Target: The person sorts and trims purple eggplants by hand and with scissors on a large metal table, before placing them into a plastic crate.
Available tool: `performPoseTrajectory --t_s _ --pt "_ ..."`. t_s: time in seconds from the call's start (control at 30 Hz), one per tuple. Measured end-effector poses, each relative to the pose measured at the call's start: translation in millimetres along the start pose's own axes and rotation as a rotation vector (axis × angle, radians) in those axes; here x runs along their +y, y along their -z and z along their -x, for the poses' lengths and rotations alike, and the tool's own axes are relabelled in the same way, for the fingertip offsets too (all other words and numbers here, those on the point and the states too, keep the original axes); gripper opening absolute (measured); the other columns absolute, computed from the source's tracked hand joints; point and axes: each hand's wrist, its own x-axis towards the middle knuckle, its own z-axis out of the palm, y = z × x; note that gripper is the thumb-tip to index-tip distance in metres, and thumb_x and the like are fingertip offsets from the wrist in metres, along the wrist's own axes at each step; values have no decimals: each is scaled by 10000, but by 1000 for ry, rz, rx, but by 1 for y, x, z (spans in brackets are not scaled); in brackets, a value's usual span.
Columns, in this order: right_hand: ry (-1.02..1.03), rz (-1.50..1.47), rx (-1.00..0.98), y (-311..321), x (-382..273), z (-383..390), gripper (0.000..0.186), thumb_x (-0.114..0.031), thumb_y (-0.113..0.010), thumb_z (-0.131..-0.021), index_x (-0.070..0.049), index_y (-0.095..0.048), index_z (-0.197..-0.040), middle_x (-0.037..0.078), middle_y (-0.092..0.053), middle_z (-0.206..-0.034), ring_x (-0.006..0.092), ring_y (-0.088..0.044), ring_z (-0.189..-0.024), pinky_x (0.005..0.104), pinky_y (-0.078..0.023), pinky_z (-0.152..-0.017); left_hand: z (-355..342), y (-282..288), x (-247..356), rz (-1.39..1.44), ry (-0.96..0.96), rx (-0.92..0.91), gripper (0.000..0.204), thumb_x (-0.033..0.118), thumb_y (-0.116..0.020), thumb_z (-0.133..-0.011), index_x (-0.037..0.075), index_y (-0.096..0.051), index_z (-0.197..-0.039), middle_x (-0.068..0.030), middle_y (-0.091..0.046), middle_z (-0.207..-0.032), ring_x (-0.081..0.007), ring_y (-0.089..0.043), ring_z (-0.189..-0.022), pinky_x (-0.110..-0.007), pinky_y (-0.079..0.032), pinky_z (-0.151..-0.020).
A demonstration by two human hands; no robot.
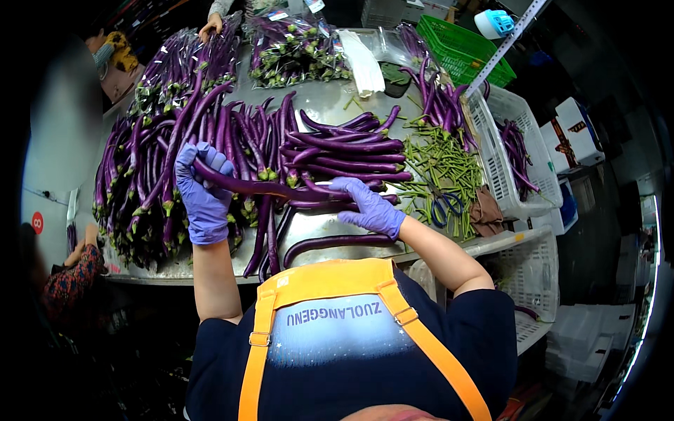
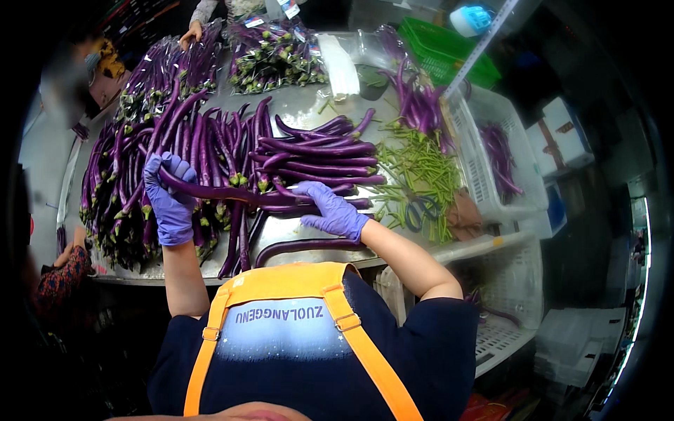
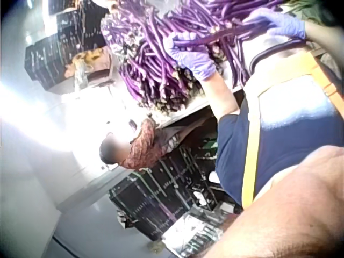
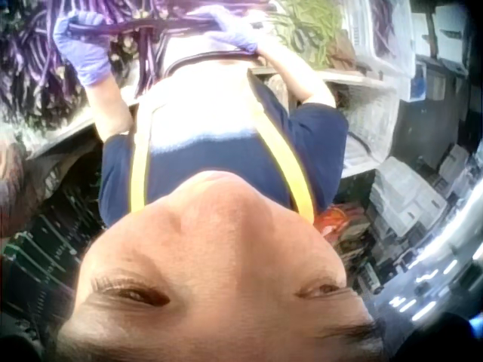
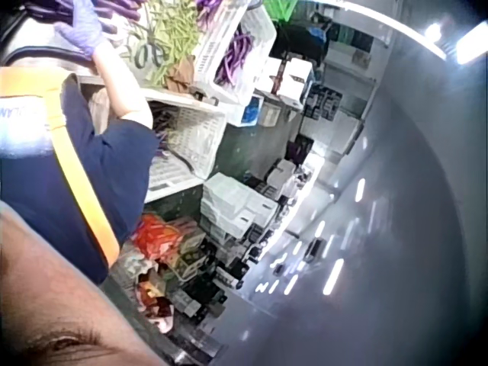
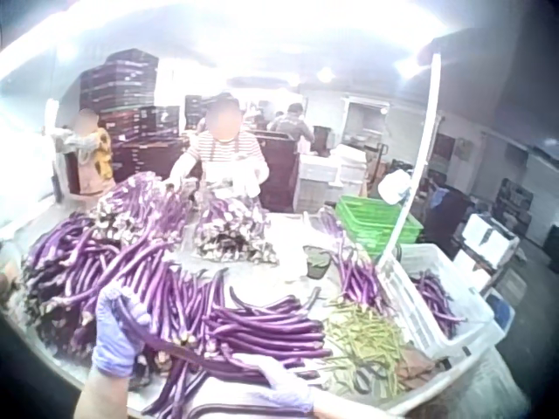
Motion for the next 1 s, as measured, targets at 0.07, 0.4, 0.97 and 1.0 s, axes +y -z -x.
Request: performPoseTrajectory --t_s 0.07,0.4,0.97,1.0 --pt "-56 -20 -68 7 -10 -1 966 -312 -842 -819 -86 -318 -1599 200 -419 -1551 373 -398 -1449 435 -317 -1219 -5 6 -20 150 81 -18 227 237 -608 -1027 67 -621 -878 59 -396 -608 -50 -360 -471 -250 -331 -525" --pt "-40 -55 -133 -16 -10 1 649 -283 -798 -872 -45 -518 -1407 197 -633 -1275 346 -624 -1181 432 -481 -1046 2 2 -36 352 145 -74 259 250 -569 -1066 49 -617 -910 45 -402 -635 -55 -396 -516 -262 -358 -578" --pt "-691 -59 668 182 92 48 387 -443 -634 -1030 -58 -600 -1050 -13 -533 -718 104 -511 -638 283 -425 -599 56 103 -56 -639 213 434 330 299 -582 -1061 -1 -715 -1094 33 -568 -777 -59 -507 -697 -228 -416 -619" --pt "-667 -71 748 193 132 54 420 -466 -629 -1028 -47 -601 -1050 -4 -552 -715 113 -514 -622 293 -429 -593 60 107 -57 -672 210 442 326 294 -580 -1062 0 -718 -1094 36 -566 -775 -57 -510 -701 -228 -417 -622"
